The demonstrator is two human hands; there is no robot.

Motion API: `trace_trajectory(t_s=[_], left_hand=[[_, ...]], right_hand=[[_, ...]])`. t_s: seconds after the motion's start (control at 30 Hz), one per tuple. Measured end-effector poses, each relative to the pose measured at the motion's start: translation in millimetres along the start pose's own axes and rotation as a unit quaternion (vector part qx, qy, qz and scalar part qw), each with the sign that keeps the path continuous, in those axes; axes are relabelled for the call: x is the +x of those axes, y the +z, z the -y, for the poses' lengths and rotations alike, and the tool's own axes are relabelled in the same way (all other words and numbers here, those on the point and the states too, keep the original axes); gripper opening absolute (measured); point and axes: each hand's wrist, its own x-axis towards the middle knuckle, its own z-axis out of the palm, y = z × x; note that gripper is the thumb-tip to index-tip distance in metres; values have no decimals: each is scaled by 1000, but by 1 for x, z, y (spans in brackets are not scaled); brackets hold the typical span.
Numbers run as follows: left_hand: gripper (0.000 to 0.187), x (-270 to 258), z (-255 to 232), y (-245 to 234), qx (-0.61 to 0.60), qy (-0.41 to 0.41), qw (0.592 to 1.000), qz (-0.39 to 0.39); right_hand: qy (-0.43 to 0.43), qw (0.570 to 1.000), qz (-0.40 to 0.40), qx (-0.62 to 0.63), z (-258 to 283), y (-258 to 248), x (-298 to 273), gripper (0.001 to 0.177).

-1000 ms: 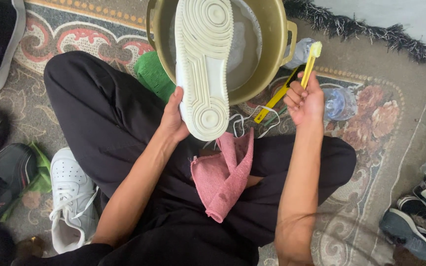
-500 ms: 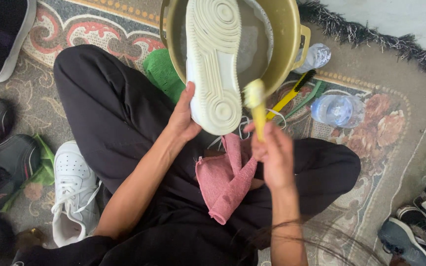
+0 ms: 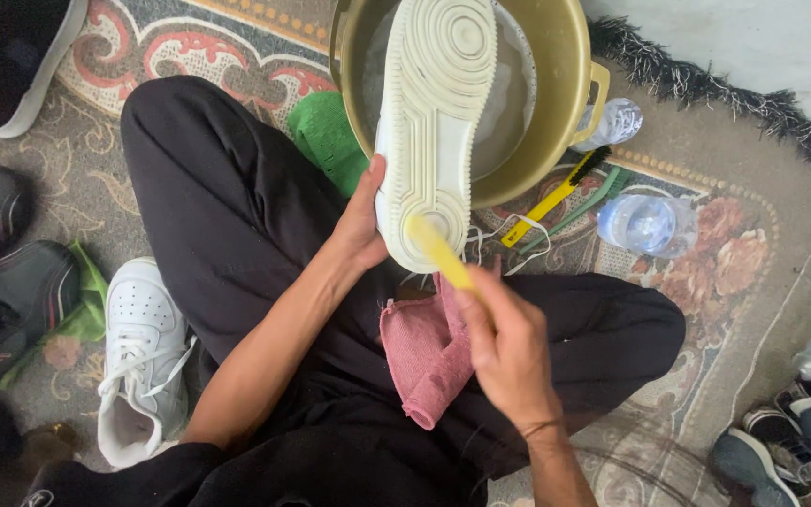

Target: Cleaning the sole of a white sneaker using a cloth and a brush with soapy water

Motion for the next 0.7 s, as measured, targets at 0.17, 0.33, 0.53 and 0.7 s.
trace_trajectory(t_s=[0.17,0.33,0.53,0.7], left_hand=[[84,1,4,0,53,-10,998,15],[60,16,5,-12,8,-20,1000,-7],[66,16,7,-24,10,-38,999,-13],[56,9,4,-8,25,-20,999,-19]], right_hand=[[-45,999,10,6,-36,7,-1,35],[7,997,-72,23,-55,10,8,18],[41,998,12,-37,-16,10,-15,25],[34,996,-15,-77,-12,1,7,24]])
